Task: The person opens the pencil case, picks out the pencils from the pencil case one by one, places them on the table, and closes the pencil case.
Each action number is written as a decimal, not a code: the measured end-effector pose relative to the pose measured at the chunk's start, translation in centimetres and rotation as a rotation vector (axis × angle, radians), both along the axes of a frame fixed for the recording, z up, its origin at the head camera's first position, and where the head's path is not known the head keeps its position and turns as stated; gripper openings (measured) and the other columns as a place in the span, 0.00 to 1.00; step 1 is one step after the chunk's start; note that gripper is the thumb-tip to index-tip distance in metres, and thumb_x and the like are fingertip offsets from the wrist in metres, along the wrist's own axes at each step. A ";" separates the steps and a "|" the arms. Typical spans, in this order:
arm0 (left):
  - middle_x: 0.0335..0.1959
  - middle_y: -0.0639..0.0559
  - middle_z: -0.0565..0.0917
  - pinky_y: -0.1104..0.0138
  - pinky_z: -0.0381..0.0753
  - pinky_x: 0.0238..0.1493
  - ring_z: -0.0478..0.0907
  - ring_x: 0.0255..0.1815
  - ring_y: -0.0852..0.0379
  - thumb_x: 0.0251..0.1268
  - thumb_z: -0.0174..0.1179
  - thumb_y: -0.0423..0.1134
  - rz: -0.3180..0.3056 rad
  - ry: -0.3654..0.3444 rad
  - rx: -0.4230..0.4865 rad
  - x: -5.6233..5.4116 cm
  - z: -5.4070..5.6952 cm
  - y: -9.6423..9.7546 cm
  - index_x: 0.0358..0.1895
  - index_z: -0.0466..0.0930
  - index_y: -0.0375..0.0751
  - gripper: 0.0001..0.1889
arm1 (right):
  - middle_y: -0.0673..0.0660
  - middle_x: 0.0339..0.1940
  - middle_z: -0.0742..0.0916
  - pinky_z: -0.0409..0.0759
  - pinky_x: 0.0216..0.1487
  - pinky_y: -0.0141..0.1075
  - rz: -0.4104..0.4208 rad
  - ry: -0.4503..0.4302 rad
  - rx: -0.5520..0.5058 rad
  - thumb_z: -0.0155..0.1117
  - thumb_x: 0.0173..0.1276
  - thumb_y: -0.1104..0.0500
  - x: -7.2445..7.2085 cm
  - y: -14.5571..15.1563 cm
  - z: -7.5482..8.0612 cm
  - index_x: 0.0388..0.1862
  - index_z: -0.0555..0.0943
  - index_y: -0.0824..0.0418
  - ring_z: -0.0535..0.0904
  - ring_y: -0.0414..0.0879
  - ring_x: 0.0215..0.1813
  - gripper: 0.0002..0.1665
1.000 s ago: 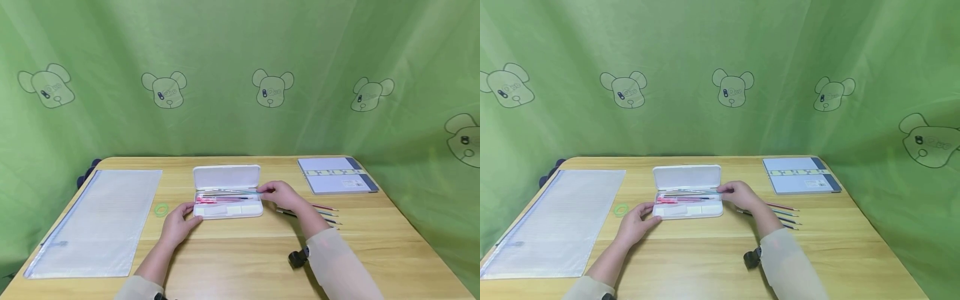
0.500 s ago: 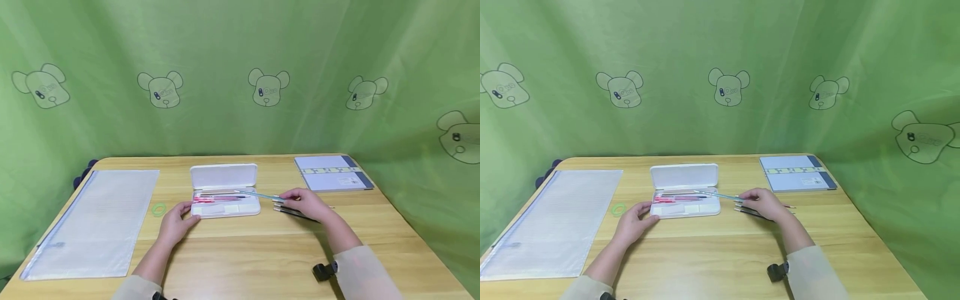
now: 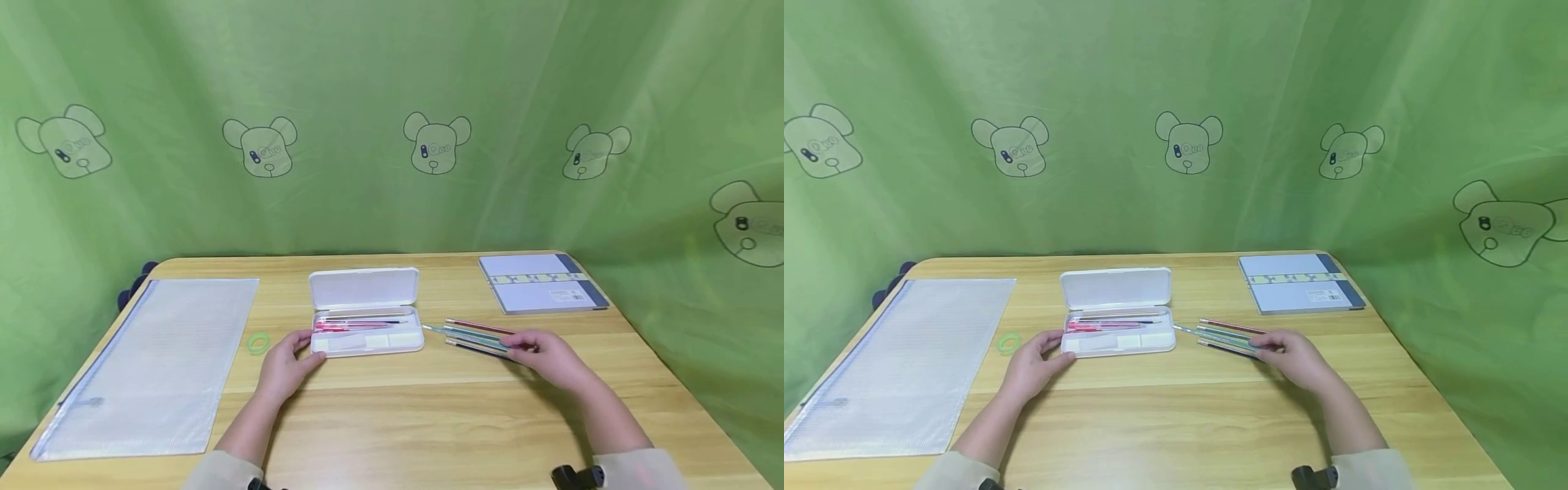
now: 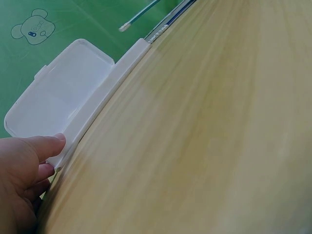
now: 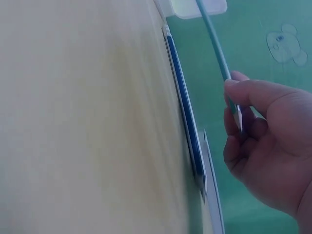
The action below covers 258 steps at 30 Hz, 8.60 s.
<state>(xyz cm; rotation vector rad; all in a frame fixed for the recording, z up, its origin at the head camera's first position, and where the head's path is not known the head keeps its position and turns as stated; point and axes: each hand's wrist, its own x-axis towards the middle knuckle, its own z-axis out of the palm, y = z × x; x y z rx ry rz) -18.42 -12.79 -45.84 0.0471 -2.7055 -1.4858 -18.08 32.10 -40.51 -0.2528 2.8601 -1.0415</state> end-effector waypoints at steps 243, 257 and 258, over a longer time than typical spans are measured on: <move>0.59 0.38 0.82 0.47 0.64 0.73 0.71 0.69 0.40 0.61 0.67 0.40 -0.008 -0.004 0.001 0.0 0.0 0.0 0.62 0.74 0.34 0.27 | 0.54 0.40 0.89 0.77 0.39 0.27 0.138 -0.146 0.068 0.68 0.62 0.60 2.7 3.8 -0.6 0.42 0.87 0.62 0.76 0.30 0.38 0.10; 0.58 0.38 0.82 0.47 0.65 0.72 0.72 0.68 0.40 0.61 0.67 0.39 -0.009 0.002 0.008 0.1 0.1 0.1 0.62 0.74 0.33 0.27 | 0.54 0.35 0.87 0.78 0.34 0.28 0.114 -0.154 0.012 0.68 0.61 0.61 2.8 3.3 -0.2 0.46 0.85 0.66 0.75 0.32 0.33 0.14; 0.58 0.38 0.82 0.47 0.65 0.72 0.72 0.68 0.40 0.61 0.67 0.39 -0.008 0.002 0.008 0.1 0.1 0.1 0.62 0.74 0.33 0.27 | 0.55 0.35 0.87 0.78 0.33 0.28 0.107 -0.158 0.005 0.68 0.62 0.61 2.7 3.2 -0.1 0.46 0.85 0.66 0.75 0.33 0.32 0.15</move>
